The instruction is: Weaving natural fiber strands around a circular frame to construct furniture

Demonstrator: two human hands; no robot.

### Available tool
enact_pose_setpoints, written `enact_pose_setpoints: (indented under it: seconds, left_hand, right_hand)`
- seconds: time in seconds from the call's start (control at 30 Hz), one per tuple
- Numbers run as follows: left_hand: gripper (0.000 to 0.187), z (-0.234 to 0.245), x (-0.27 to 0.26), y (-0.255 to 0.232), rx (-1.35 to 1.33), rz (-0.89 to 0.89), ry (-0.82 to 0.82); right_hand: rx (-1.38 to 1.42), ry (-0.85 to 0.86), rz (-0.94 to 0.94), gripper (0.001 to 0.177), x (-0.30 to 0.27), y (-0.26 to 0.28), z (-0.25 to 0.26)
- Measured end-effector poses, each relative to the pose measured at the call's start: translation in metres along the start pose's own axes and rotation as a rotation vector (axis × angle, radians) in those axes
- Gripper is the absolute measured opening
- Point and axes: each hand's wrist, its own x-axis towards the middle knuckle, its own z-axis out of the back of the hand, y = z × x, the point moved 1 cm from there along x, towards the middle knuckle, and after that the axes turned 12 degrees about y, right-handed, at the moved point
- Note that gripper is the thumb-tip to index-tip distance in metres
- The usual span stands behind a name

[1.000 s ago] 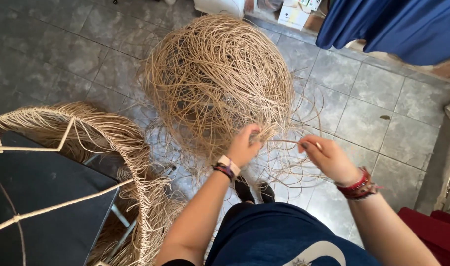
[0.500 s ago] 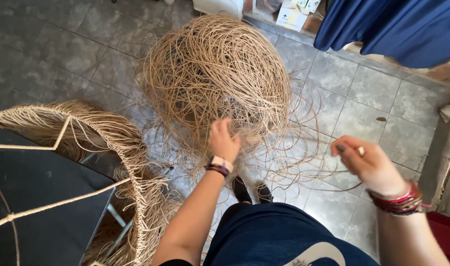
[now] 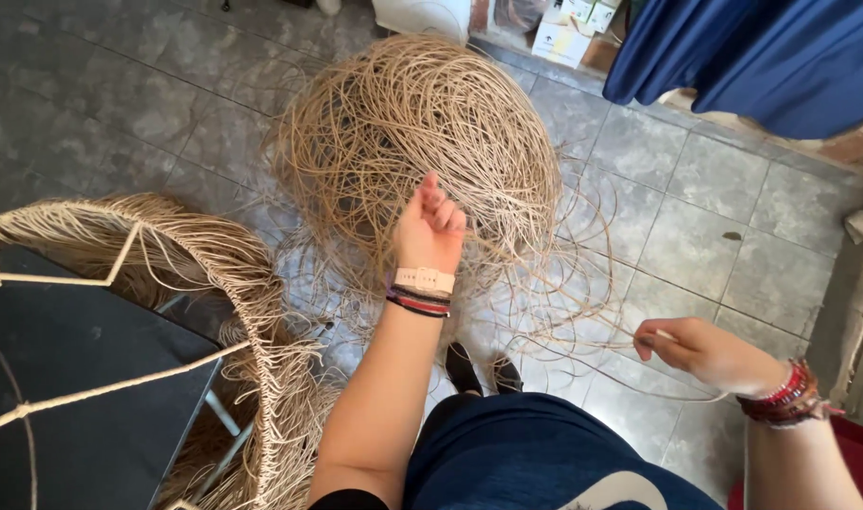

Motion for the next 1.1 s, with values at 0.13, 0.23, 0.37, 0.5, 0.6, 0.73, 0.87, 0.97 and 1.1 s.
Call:
enact_pose_setpoints:
  seconds: [0.13,0.23,0.37,0.5,0.6,0.73,0.87,0.97,1.1]
  left_hand:
    - [0.022,-0.037,-0.040,0.034,0.875,0.165,0.108]
    - [0.020,0.019,-0.061,0.089,1.348,0.373,0.444]
    - [0.032,0.043,-0.090,0.096,2.185,0.617,0.938]
    - [0.040,0.099,-0.086,0.086,2.252,0.936,1.052]
    - [0.033,0.027,-0.080,0.061,2.135,0.920,0.967]
    - [0.034,-0.014,-0.046,0.050,0.759,0.416,0.362]
    - [0.036,-0.015,-0.032,0.044,0.479,0.130,0.192]
    - [0.035,-0.008,-0.052,0.074,0.772,0.122,0.184]
    - [0.033,0.022,-0.070,0.106,0.959,0.075,0.272]
  right_hand:
    - [0.590,0.021,0.101,0.046,0.040,-0.003,-0.009]
    - [0.942,0.009,0.348,0.054,0.059,0.066,0.008]
    - [1.353,0.013,0.486,0.054,0.104,0.062,0.022]
    - [1.507,-0.082,0.479,0.045,0.107,0.043,0.023]
    - [1.426,-0.204,0.484,0.036,0.082,0.035,0.018]
    - [0.701,-0.043,0.328,0.034,0.037,0.065,0.007]
    - [0.712,0.031,0.210,0.036,0.039,0.042,-0.003]
    - [0.561,-0.150,0.235,0.045,0.044,0.066,0.007]
    - [0.838,-0.309,0.347,0.053,0.080,0.069,0.012]
